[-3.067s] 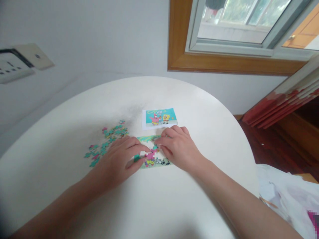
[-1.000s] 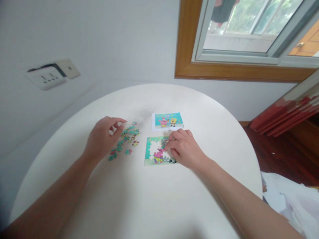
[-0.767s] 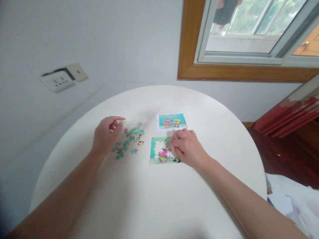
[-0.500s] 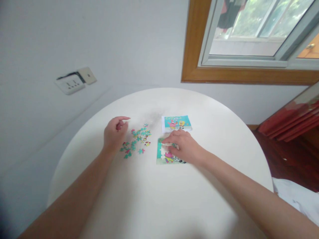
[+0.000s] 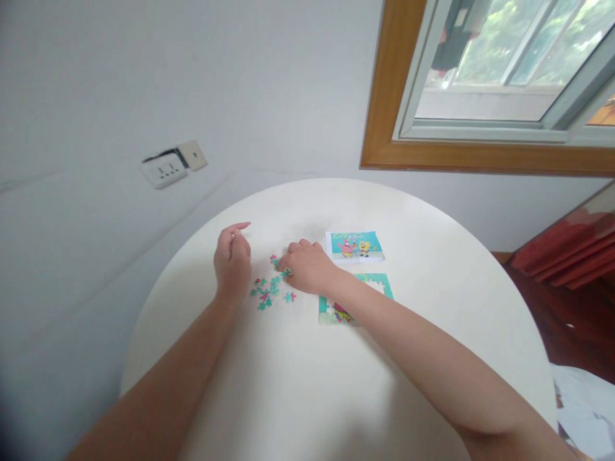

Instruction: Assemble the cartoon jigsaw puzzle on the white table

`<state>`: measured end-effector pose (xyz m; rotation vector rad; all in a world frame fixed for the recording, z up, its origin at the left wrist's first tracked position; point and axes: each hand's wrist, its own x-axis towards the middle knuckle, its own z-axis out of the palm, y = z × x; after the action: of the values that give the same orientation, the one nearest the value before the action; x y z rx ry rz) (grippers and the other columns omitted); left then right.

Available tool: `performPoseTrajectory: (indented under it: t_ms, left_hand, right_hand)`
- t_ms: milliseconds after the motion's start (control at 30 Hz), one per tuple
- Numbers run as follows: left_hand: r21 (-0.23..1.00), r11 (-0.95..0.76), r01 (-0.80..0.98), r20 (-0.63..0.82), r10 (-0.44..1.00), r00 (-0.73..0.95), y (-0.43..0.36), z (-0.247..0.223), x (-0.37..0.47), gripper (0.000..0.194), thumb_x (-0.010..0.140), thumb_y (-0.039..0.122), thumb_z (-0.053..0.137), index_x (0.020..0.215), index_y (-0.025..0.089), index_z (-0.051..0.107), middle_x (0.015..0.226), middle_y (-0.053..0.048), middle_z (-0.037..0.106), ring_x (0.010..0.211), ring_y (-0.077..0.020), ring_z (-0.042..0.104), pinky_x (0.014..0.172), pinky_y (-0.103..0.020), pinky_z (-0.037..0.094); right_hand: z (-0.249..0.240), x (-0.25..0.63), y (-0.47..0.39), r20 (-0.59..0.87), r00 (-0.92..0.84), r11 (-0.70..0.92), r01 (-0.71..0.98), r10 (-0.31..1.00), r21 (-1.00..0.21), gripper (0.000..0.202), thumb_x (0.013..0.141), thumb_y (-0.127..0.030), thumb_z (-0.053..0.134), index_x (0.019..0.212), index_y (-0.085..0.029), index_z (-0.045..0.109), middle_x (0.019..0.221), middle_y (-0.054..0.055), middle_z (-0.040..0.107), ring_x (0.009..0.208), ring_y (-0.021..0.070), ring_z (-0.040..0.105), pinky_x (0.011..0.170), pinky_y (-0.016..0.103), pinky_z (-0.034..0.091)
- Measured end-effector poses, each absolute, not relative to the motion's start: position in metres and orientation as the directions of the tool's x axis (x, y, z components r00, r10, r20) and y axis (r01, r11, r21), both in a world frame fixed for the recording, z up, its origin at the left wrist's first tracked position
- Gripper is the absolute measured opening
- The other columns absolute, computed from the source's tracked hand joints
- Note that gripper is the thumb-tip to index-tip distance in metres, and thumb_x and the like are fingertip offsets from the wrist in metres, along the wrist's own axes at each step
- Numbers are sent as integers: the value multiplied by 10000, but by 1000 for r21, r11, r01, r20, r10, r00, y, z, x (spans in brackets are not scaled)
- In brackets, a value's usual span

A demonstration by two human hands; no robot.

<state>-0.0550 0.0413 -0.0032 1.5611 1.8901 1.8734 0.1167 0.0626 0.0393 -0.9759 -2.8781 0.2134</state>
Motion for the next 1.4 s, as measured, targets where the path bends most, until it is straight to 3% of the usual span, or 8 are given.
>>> performPoseTrajectory:
  t_ms: [133, 300, 567, 833, 1133, 1400]
  left_hand:
    - [801, -245, 547, 549, 665, -507, 41, -4, -54, 300, 971, 285, 345, 1099, 187, 598, 571, 63, 369, 494, -102, 357, 518, -231, 302]
    - [786, -234, 572, 564, 651, -508, 41, -3, -54, 295, 967, 280, 349, 1085, 189, 604, 610, 49, 424, 531, -110, 385, 560, -239, 328]
    - [747, -264, 610, 614, 624, -482, 42, -2, -56, 290, 960, 291, 353, 1046, 182, 608, 754, -5, 546, 664, -141, 488, 625, -250, 388]
    - [746, -262, 612, 622, 603, -499, 41, 0, -56, 279, 952, 273, 355, 1035, 186, 607, 816, -18, 580, 739, -155, 524, 685, -263, 412]
    - [745, -279, 606, 627, 602, -494, 41, 1, -57, 268, 953, 285, 364, 1029, 199, 606, 783, -15, 557, 751, -165, 522, 677, -263, 412]
    - [744, -276, 609, 626, 606, -490, 40, 0, -56, 285, 959, 287, 352, 1053, 189, 602, 681, 15, 487, 625, -136, 467, 592, -241, 371]
  right_hand:
    - [40, 119, 75, 61, -748, 748, 650, 661, -138, 315, 794, -235, 607, 1094, -281, 694, 1075, 82, 617, 1062, 265, 512, 854, 358, 389]
    - [34, 121, 94, 51, -707, 702, 687, 706, -189, 306, 812, -250, 587, 1097, -273, 696, 1060, 76, 649, 1034, 253, 543, 864, 350, 402]
    - [29, 102, 107, 79, -728, 722, 650, 682, -237, 297, 874, -250, 507, 1088, -292, 710, 1075, 65, 651, 1044, 213, 560, 904, 315, 406]
    - [27, 75, 103, 46, -682, 676, 710, 730, -196, 362, 821, -496, 587, 1075, -270, 710, 1151, 111, 618, 1125, 294, 517, 907, 410, 426]
    - [34, 57, 100, -36, -630, 611, 764, 776, -209, 271, 766, -316, 627, 995, -213, 729, 1146, 137, 636, 1095, 299, 564, 865, 410, 473]
    - [33, 54, 100, -69, -617, 564, 754, 784, -337, 219, 735, -232, 644, 939, -213, 722, 999, 67, 719, 918, 210, 652, 754, 282, 485]
